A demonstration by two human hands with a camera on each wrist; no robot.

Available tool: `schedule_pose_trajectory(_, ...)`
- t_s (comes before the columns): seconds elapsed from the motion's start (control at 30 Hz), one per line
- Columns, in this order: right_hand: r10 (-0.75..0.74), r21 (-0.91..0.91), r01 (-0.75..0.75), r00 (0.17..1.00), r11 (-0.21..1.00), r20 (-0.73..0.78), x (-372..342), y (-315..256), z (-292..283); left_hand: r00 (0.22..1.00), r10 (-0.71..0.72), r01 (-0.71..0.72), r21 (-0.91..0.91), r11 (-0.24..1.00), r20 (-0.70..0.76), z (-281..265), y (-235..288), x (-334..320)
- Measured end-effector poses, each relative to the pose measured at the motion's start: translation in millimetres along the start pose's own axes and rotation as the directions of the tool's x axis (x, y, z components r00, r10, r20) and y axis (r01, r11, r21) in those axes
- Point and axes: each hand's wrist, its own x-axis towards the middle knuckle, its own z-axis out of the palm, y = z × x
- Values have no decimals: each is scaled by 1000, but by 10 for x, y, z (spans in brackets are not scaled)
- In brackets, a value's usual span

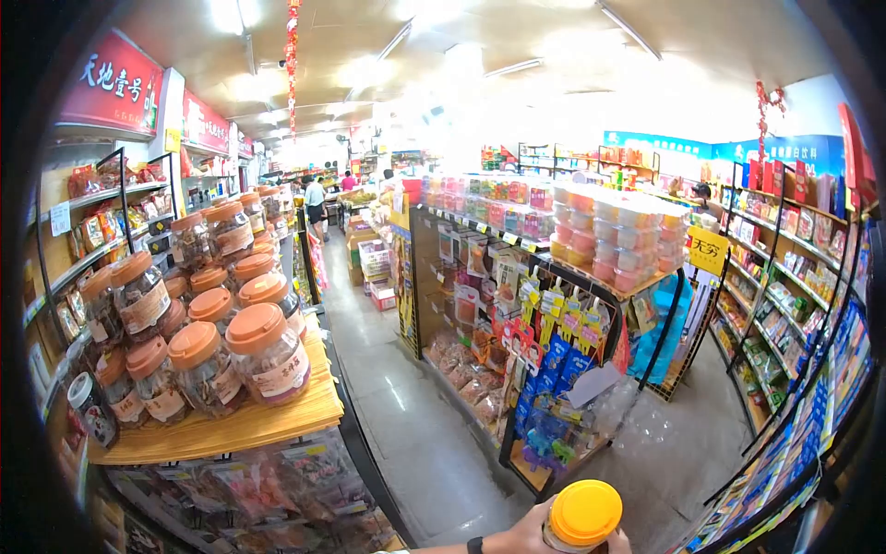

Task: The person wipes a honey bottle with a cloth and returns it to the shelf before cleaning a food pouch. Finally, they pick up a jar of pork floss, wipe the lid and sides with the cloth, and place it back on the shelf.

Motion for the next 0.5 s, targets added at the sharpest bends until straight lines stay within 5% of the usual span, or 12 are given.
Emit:
schedule_pose_trajectory(0.1, 82, 48, -75, 980, 996, -182, 27, -249, 17, 996, 48, -48, -1, 999, -81, -192, 88, 77)
schedule_pose_trajectory(0.13, 110, 66, -97, 963, 993, -246, 12, -358, 21, 981, 175, -156, 190, 969, -84, -261, 53, 90)
schedule_pose_trajectory(0.17, 139, 87, -117, 941, 989, -309, -14, -489, 39, 981, 177, -160, 185, 970, -80, -317, -10, 101)
schedule_pose_trajectory(0.2, -56, -71, 28, 899, 997, -434, -111, -637, 241, 994, 111, -103, 230, 968, -24, -369, -82, 102)
schedule_pose_trajectory(0.23, -59, -68, 32, 896, 997, -440, -118, -628, 235, 999, 41, -48, 278, 959, 31, -396, -57, 120)
schedule_pose_trajectory(0.3, -505, -280, 429, 802, 859, -320, -146, -588, 219, 998, -14, -7, 304, 953, 66, -385, 70, 174)
schedule_pose_trajectory(0.33, -442, -302, 366, 864, 880, -241, -152, -596, 235, 994, 31, -67, 350, 934, 108, -360, 136, 213)
schedule_pose_trajectory(0.37, -518, -699, 369, 856, 613, -2, -269, -688, 187, 986, 74, -128, 391, 911, 151, -335, 159, 242)
schedule_pose_trajectory(0.43, -710, -861, 508, 592, -39, 381, -318, -742, 449, 984, 88, -151, 455, 878, 155, -287, 121, 261)
schedule_pose_trajectory(0.5, -749, -867, 496, 558, -43, 357, -327, -668, 539, 982, 96, -167, 512, 843, 164, -259, 90, 263)
